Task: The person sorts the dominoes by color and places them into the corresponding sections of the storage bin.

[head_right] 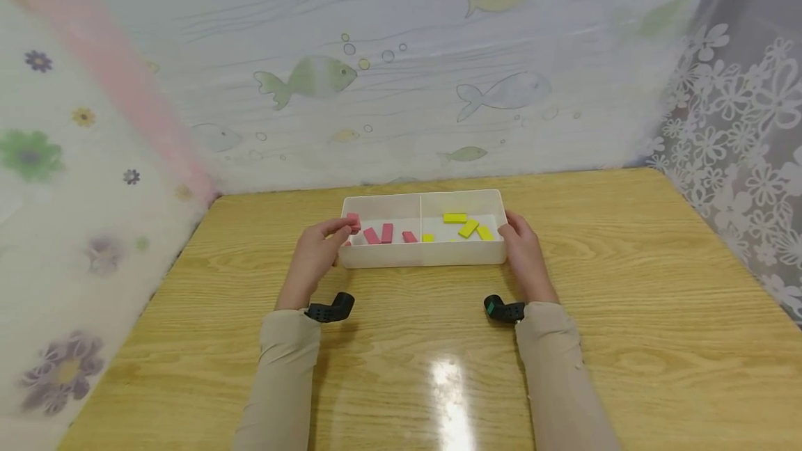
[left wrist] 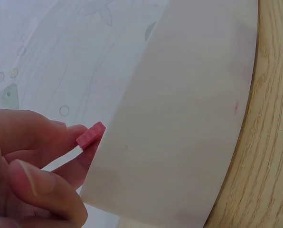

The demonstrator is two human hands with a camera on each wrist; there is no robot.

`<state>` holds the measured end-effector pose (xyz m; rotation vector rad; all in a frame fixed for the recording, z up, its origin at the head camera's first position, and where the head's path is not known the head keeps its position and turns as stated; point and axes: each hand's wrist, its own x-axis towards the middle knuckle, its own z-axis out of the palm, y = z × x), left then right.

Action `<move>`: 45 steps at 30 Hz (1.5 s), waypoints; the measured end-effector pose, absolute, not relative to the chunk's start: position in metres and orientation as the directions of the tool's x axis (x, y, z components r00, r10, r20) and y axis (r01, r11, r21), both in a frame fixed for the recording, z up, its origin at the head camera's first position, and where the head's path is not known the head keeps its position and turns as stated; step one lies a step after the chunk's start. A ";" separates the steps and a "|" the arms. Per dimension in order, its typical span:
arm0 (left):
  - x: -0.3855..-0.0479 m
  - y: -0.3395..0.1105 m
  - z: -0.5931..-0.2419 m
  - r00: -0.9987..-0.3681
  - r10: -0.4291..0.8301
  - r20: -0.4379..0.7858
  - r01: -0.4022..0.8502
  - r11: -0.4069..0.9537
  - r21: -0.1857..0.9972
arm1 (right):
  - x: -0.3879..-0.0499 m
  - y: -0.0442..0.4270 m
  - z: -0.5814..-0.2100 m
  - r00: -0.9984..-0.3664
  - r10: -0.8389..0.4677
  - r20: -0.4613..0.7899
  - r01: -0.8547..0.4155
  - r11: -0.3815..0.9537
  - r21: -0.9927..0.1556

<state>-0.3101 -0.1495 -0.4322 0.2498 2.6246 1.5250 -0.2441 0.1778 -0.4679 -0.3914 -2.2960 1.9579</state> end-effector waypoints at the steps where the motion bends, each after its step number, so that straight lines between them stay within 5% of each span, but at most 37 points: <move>1: -0.310 -0.150 -0.432 -0.982 0.191 -0.008 0.087 0.484 0.871 | -0.244 0.178 -0.468 -0.962 0.257 -0.092 0.132 0.143 -0.981; 15: -0.309 -0.147 -0.429 -0.980 0.194 -0.053 0.071 0.581 0.811 | -0.243 0.179 -0.468 -0.963 0.257 -0.078 0.121 0.156 -0.980; 45: -0.308 -0.147 -0.433 -0.981 0.186 -0.050 0.047 0.483 0.874 | -0.242 0.177 -0.466 -0.965 0.251 -0.074 0.111 0.135 -0.985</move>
